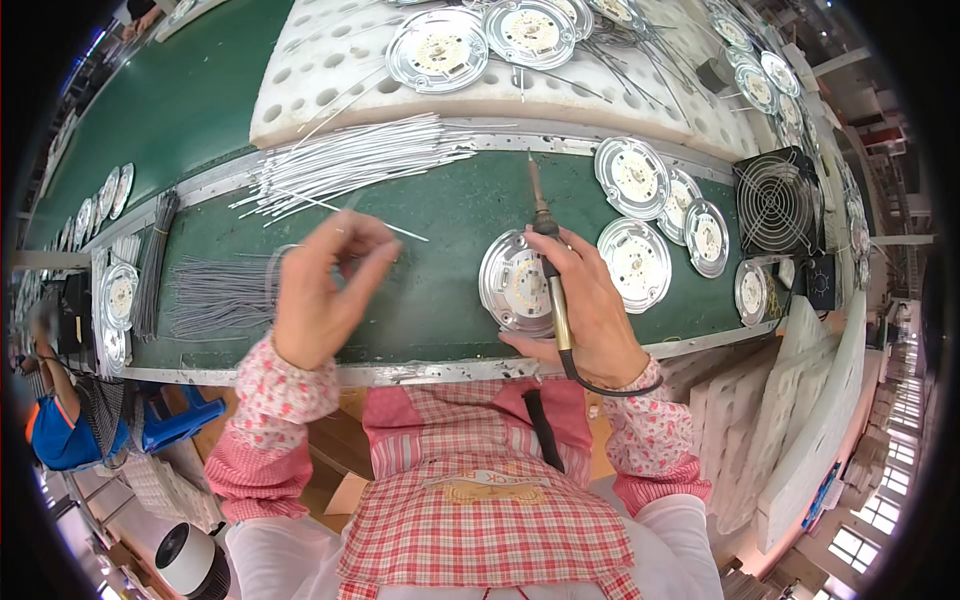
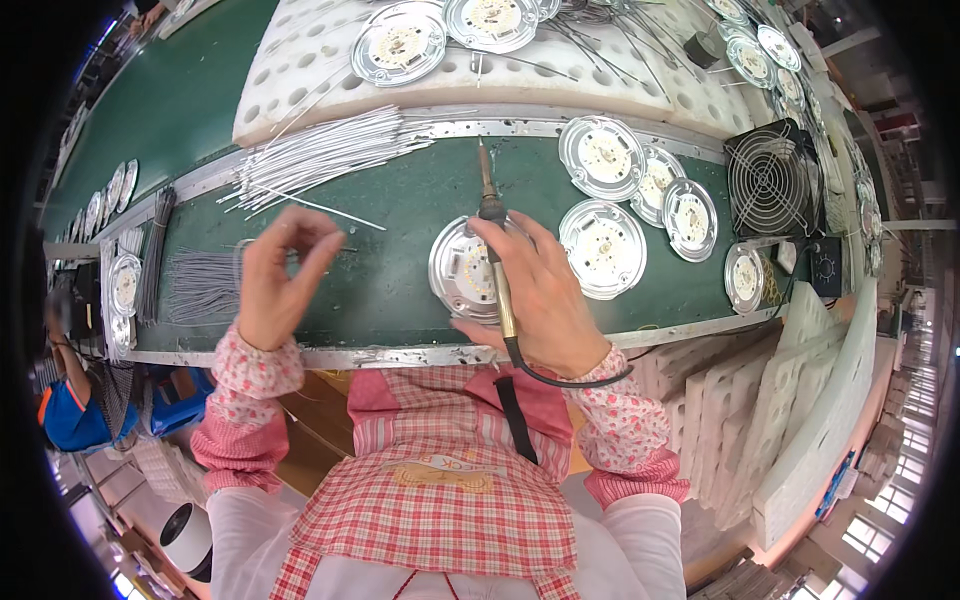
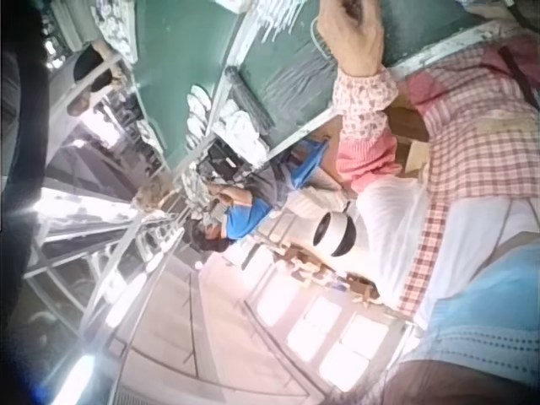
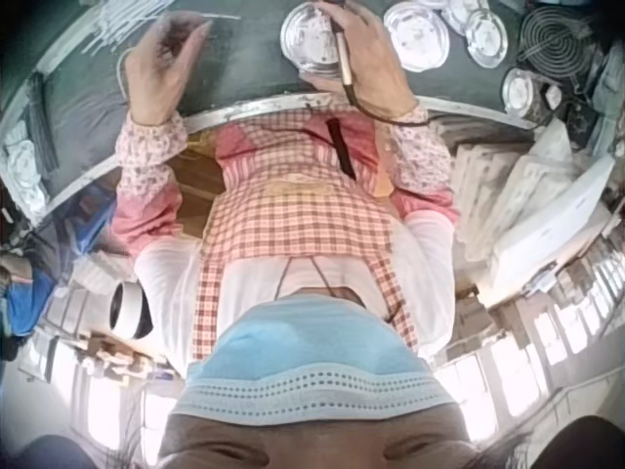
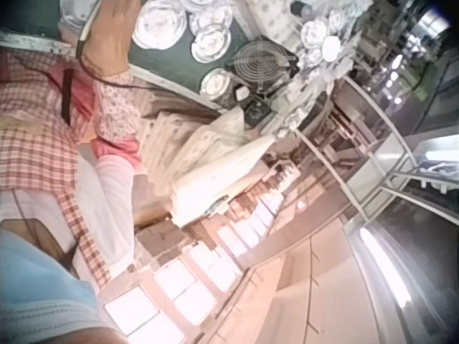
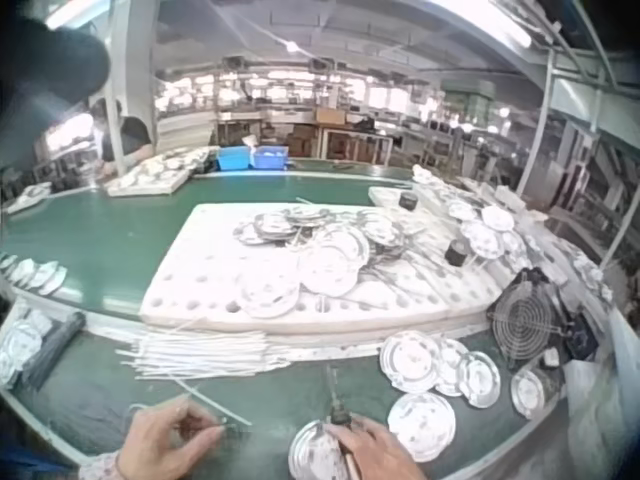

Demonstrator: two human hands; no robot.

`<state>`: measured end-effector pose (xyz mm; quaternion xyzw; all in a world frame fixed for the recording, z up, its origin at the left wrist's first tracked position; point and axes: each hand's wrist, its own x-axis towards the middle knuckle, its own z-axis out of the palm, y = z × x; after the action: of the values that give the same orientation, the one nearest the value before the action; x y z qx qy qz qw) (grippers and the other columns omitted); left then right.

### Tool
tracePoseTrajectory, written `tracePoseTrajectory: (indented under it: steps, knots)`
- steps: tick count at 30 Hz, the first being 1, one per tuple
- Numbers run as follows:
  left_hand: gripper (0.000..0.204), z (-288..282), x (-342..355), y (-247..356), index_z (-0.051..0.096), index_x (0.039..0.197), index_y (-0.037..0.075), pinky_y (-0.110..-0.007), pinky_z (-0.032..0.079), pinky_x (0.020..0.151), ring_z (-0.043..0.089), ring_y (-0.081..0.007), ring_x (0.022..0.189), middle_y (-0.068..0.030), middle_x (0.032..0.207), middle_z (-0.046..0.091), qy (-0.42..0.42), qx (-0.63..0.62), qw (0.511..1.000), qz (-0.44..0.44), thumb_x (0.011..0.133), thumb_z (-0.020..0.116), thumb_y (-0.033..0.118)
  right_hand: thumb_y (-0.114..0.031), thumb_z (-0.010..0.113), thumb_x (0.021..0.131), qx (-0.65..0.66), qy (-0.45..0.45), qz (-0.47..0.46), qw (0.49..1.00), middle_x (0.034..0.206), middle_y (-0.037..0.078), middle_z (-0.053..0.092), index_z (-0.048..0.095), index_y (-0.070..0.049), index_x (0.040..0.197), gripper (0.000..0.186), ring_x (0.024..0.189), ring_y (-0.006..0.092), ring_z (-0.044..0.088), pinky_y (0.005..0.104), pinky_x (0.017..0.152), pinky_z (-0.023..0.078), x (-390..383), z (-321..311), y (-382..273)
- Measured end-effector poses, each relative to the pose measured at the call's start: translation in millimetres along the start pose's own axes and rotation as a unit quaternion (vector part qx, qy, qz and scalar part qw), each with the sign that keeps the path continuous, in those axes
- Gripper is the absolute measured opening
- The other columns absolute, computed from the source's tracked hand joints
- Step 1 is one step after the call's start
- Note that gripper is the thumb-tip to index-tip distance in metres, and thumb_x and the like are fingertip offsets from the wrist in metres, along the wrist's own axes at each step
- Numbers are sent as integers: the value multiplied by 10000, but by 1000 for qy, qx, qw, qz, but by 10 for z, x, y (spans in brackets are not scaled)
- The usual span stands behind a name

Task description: The person solders electrical wires onto circular LED lighting components with a soldering iron, using solder wire to join the parts.

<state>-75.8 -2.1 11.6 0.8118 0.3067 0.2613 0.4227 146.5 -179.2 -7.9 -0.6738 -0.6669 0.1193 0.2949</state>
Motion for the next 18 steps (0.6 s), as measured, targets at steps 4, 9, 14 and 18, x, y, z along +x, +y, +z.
tracePoseTrajectory:
  steps: [4,9,14,18]
  knots:
    - [52,418,1,204,678,915,20,-213,425,626,562,-58,712,0,805,655,-8,-74,997,-21,873,708,30,-223,931,638,219,84,36,971,1377,188,513,398,-46,1428,969,1220,338,553,400,1031,441,-42,147,39]
    - [106,639,32,398,697,937,3,-268,475,624,598,-128,676,-72,809,666,-42,-94,995,5,833,718,-4,-231,913,691,366,113,50,922,1457,198,464,292,-11,1463,1015,1338,291,481,392,1099,396,-101,226,41]
    - [106,714,12,413,711,949,37,-241,417,612,558,-79,696,-22,832,665,-55,-104,993,4,845,722,22,-359,855,765,549,105,100,823,1510,230,389,243,-26,1486,1002,1400,317,416,445,1125,361,-134,172,-24]
    - [113,709,6,542,718,948,31,-259,442,617,563,-104,673,-43,823,661,-65,-101,993,18,837,724,14,-540,789,791,613,94,129,774,1519,235,355,229,-51,1502,1029,1406,329,398,440,1133,346,-179,175,-19]
